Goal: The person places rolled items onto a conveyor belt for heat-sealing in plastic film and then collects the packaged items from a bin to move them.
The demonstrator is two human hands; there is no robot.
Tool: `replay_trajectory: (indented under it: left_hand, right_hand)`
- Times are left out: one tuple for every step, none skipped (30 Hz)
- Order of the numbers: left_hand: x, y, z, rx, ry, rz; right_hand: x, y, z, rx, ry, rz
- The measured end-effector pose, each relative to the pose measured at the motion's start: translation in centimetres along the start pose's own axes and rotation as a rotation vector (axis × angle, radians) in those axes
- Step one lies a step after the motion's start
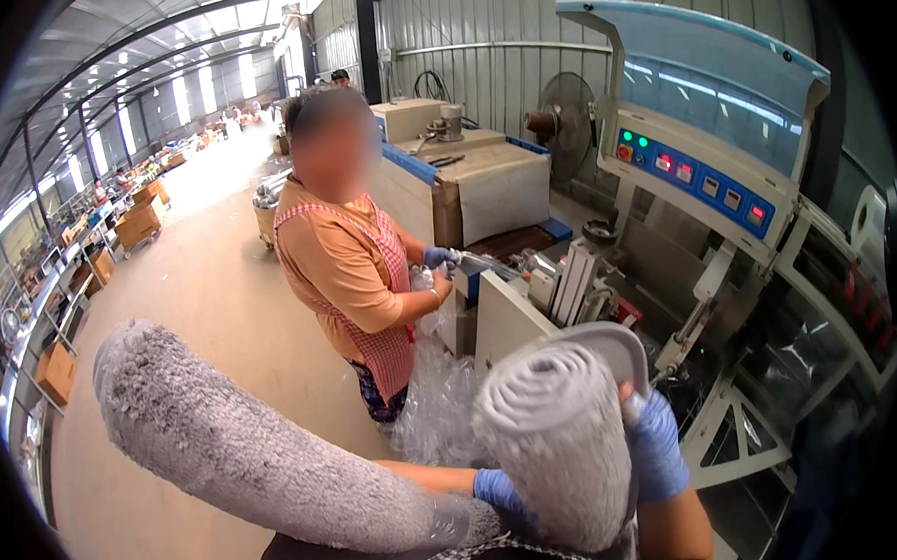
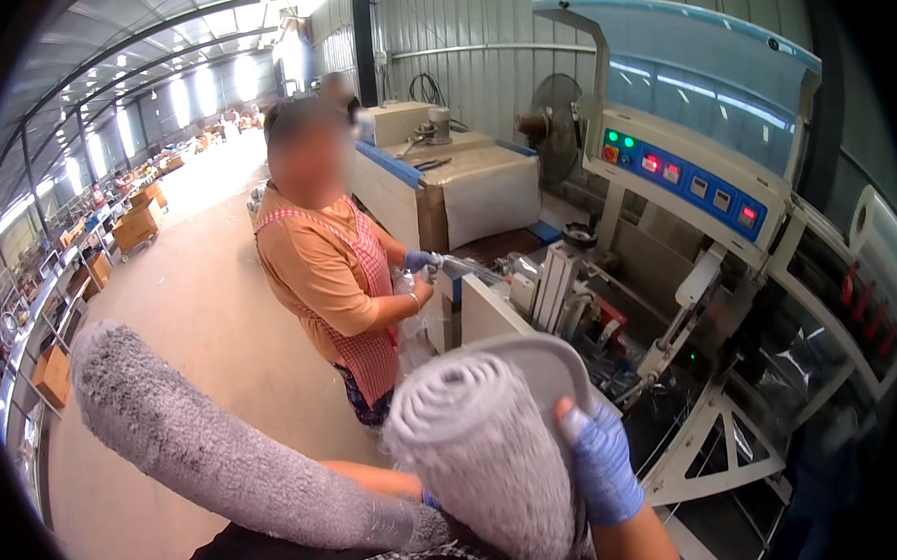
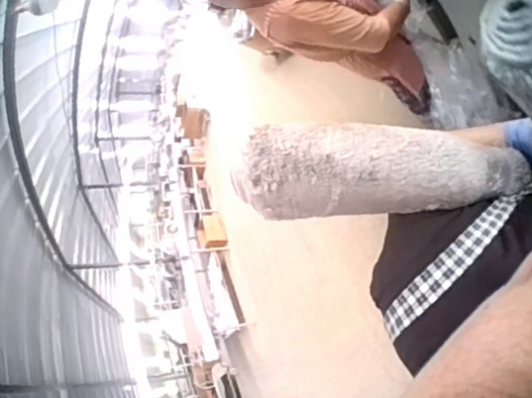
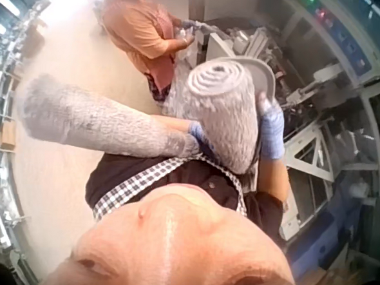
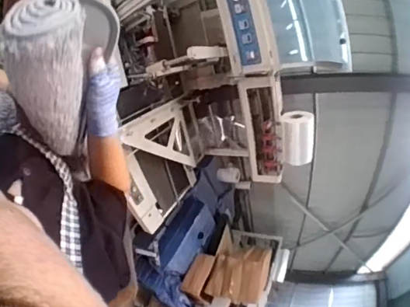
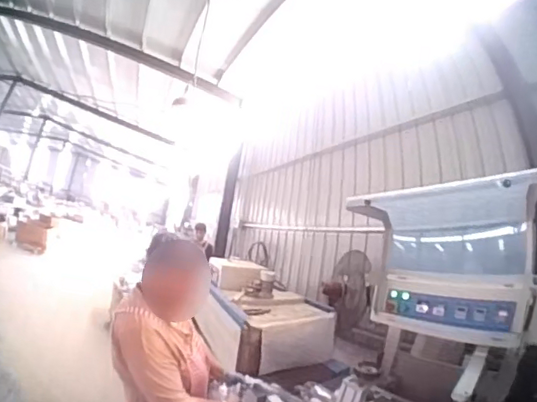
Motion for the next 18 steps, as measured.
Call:
replay_trajectory:
  left_hand:
    - [0.2,0.2,0.1,-0.048,-0.001,-0.060]
    - [0.1,0.5,0.0,-0.093,-0.010,-0.096]
    - [1.1,0.8,0.5,-0.093,-0.001,-0.145]
    - [1.9,0.9,0.7,-0.085,0.001,-0.169]
    - [2.0,0.7,0.8,-0.088,0.004,-0.141]
    - [2.3,0.6,1.0,-0.074,0.000,-0.114]
    - [2.7,0.6,1.3,-0.059,-0.020,-0.064]
    - [2.5,0.5,1.1,-0.069,-0.057,-0.002]
    - [2.8,0.2,1.2,-0.087,-0.096,0.059]
    - [3.2,0.0,1.4,-0.105,-0.118,0.127]
    - [3.8,-0.1,2.0,-0.146,-0.116,0.140]
    - [5.0,-0.7,2.8,-0.265,0.084,-0.113]
    - [6.3,-1.2,3.8,-0.369,0.280,-0.379]
    - [7.3,-1.5,4.8,-0.262,0.371,-0.252]
    - [8.1,-2.0,5.5,-0.266,0.380,-0.252]
    - [9.1,-2.9,6.5,0.012,0.334,0.062]
    - [10.1,-4.0,7.5,0.286,0.275,0.379]
    - [11.0,-4.3,7.9,0.683,0.274,0.667]
  right_hand:
    - [0.2,0.5,0.7,-0.028,0.144,-0.119]
    - [0.8,0.8,0.5,0.065,0.228,-0.220]
    - [1.1,2.1,0.1,0.114,0.309,-0.327]
    - [0.2,4.3,-0.8,0.068,0.364,-0.480]
    - [-0.6,5.6,-2.7,0.021,0.303,-0.582]
    - [-1.5,6.8,-4.6,-0.017,0.243,-0.690]
    - [-2.6,7.9,-6.3,-0.064,0.140,-0.887]
    - [-4.6,7.8,-6.7,-0.114,0.192,-0.902]
    - [-6.6,7.8,-7.2,-0.170,0.239,-0.921]
    - [-7.2,7.7,-7.1,-0.303,0.244,-0.947]
    - [-7.4,8.1,-6.9,-0.435,0.251,-0.977]
    - [-7.4,8.9,-7.3,-0.423,0.244,-0.975]
    - [-6.9,10.5,-8.1,-0.431,0.157,-0.881]
    - [-6.4,12.3,-8.9,-0.437,0.075,-0.774]
    - [-6.0,13.9,-9.8,-0.441,-0.009,-0.664]
    - [-4.6,15.2,-11.9,-0.544,0.057,-0.630]
    - [-3.4,16.8,-13.7,-0.638,0.126,-0.590]
    - [-3.5,19.6,-14.4,-0.717,0.228,-0.446]
Point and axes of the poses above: each hand's wrist, its own z-axis towards the middle knuckle, its own y-axis out of the back of the hand, x = y × z, the point moved 2 cm from there along z, towards the middle knuckle, and after that the axes turned 13 degrees about -y, right-handed, at the moved point
